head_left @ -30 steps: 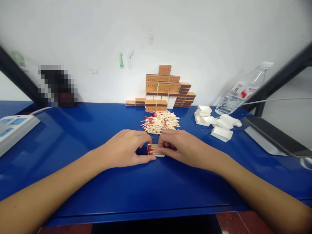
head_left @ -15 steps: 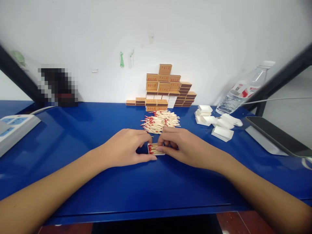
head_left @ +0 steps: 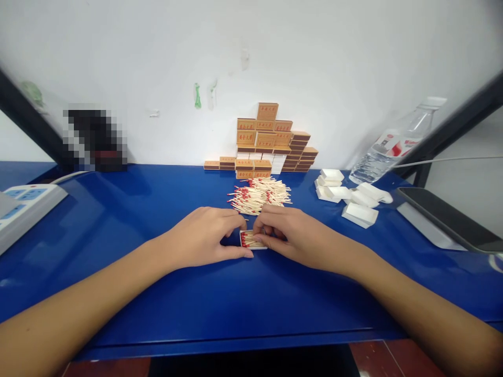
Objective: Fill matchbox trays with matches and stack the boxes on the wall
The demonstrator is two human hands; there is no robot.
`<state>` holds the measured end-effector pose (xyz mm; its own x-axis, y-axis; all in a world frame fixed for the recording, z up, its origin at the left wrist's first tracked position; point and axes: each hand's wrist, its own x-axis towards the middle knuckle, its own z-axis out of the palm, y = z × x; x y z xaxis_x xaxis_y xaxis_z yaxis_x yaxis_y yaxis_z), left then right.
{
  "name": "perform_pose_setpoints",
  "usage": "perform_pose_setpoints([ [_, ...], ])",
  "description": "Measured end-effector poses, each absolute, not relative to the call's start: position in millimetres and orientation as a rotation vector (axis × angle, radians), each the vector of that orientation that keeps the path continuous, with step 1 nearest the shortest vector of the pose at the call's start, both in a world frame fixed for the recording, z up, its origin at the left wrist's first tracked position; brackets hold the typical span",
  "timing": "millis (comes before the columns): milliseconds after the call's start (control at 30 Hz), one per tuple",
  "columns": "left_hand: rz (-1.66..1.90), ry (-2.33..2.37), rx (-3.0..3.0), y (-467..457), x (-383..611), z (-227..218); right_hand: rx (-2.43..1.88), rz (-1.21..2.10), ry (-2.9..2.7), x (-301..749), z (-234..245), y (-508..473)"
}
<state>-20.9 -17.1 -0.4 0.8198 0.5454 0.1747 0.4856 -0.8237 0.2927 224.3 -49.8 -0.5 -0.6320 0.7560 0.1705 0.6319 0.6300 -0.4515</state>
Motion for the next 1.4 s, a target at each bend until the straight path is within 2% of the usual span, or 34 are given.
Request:
perform_pose_setpoints([
  [333, 0.357, 0.791, 2.783, -16, -21, -1, -1.045, 0.547, -2.544, 226, 0, -50],
  [567, 0.353, 0.797, 2.780, -17, -21, -1, -1.126, 0.355, -2.464, 222, -4, -50],
  [733, 0.361, 0.795, 2.785, -16, -20, -1, -1.123, 0.356, -2.434, 218, -6, -49],
  [1000, 0.335, 0.820, 2.763, -20, -21, 4, -1.254, 0.154, -2.280, 254, 5, -25],
  [1400, 0.305, 0.851, 2.763, -20, -22, 7, -1.256, 0.370, -2.499, 253, -6, -20],
])
